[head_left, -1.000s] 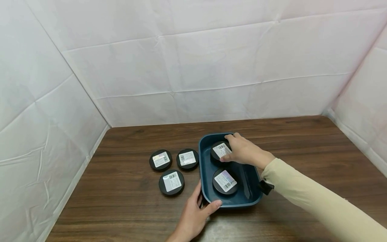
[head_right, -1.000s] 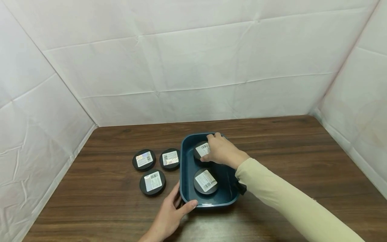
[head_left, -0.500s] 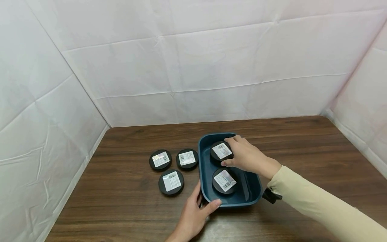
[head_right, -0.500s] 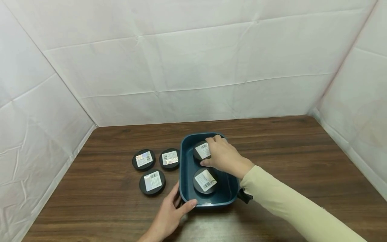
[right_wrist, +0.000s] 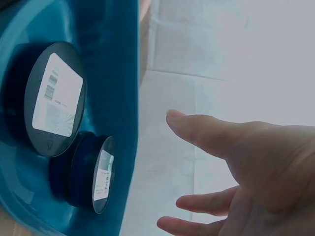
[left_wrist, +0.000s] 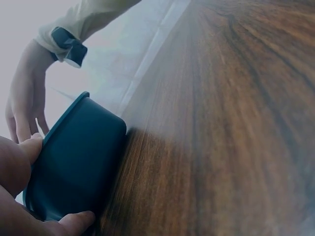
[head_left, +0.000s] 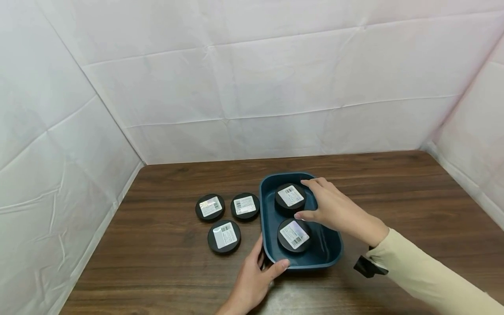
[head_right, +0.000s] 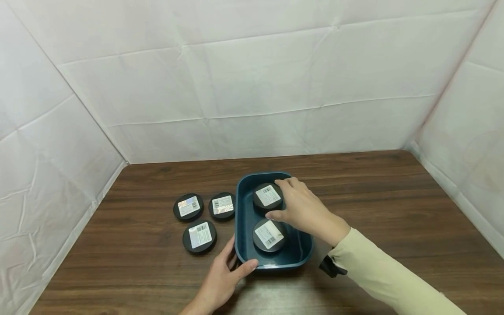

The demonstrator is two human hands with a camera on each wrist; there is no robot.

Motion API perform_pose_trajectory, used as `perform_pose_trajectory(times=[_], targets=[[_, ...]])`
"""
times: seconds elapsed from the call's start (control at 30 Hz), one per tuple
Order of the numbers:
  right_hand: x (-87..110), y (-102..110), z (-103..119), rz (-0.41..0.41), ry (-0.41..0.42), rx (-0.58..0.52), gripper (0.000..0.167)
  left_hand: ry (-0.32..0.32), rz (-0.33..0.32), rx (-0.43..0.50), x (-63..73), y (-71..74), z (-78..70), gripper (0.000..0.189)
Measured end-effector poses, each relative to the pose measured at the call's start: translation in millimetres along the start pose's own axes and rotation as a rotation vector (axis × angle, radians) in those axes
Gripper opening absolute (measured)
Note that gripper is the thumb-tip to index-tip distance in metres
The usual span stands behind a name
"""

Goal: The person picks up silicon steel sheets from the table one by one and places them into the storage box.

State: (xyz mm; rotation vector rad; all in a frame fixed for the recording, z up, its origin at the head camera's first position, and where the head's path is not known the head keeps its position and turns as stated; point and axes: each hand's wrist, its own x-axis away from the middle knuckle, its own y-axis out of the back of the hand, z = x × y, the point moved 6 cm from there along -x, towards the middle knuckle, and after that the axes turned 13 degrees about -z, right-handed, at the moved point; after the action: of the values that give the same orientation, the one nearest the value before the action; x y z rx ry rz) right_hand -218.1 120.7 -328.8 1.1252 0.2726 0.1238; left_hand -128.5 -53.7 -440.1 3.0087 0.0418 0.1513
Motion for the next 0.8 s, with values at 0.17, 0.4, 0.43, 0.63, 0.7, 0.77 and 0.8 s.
perform_pose_trajectory(times=[0.17,0.4,0.43,0.63,0.7,0.77,0.8], targets=[[5.0,3,-1,-0.008,-0.001,-0.015,0.088,0.006,-0.002,0.001,-0.1,-0.4,-0.1,0.093],[12.7,-4,-5,-0.009,0.013,-0.072,0.086,0.000,-0.003,0.001,-0.7,-0.6,-0.1,0.092],[14.2,-6,-6,-0.015,0.020,-0.083,0.085,0.006,-0.003,-0.003,-0.4,-0.5,0.1,0.093],[22.9,-13,-10,-0.067,0.059,-0.142,0.085,0.009,-0.002,-0.012,0.2,-0.7,-0.3,0.093],[25.2,-14,-11,-0.080,0.061,-0.149,0.084,0.003,-0.003,-0.012,0.0,-0.6,-0.4,0.093],[27.0,-14,-11,-0.088,0.060,-0.153,0.083,0.005,-0.002,-0.010,0.0,-1.2,-0.7,0.093],[27.9,-14,-12,-0.093,0.059,-0.153,0.082,0.003,-0.002,-0.010,0.1,-1.4,-1.1,0.093]])
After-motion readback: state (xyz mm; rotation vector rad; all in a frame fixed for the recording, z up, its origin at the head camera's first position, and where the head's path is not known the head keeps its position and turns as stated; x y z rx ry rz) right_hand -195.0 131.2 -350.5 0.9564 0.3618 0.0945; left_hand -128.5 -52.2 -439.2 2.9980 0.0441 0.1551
